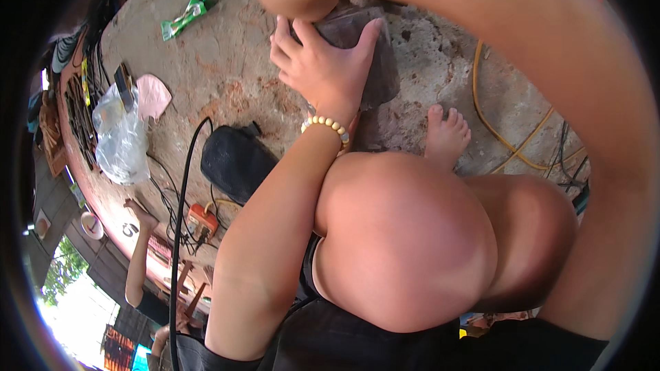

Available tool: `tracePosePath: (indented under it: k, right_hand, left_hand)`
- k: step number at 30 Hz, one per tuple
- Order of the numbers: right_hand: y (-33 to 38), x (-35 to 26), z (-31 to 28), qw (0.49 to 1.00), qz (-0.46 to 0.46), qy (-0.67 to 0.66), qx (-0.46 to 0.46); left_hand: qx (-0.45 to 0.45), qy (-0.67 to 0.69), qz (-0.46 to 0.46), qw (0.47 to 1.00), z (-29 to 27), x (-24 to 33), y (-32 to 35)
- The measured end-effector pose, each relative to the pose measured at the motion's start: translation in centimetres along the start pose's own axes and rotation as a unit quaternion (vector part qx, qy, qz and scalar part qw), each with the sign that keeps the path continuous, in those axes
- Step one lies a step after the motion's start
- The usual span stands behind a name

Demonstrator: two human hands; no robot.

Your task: The person sits cross-legged on the floor and carves a rectangular block of wood using a small chisel. They hold the wood steady with their left hand while using the chisel in their right hand to shape the surface. The person occasionally pauses to inspect the wood and adjust their grip before continuing to carve.

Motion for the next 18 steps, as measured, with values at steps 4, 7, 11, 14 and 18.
tracePosePath:
  k: [4,7,11,14,18]
  right_hand:
    - [-0.3,-0.5,-0.5,0.999,0.002,-0.036,-0.013]
    - [-0.2,0.7,-0.8,0.996,0.03,-0.062,-0.059]
    - [0.5,-0.4,-1.7,0.996,0.016,0.015,-0.083]
    - [0.3,-0.3,-0.1,1.0,0.018,0.005,-0.013]
    - [-0.4,-0.2,2.0,0.999,0.01,0.001,0.044]
  left_hand:
    - [-0.029,0.003,-0.008,1.0,-0.3,-1.4,0.0]
    - [-0.016,0.032,0.01,0.999,-0.4,-1.4,-0.3]
    - [-0.021,0.006,-0.01,1.0,-0.5,-1.5,-0.3]
    - [-0.014,0.026,0.006,1.0,-0.5,-0.9,-0.3]
    - [-0.012,0.009,0.004,1.0,-0.5,-1.6,-0.4]
Point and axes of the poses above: each hand's wrist, its own y-axis away from the middle knuckle, its own z-axis out of the palm, x = y × z, the point moved 3 cm from there along -y, towards the middle knuckle, and after that the axes turned 12 degrees about -x, right-handed, at the moved point
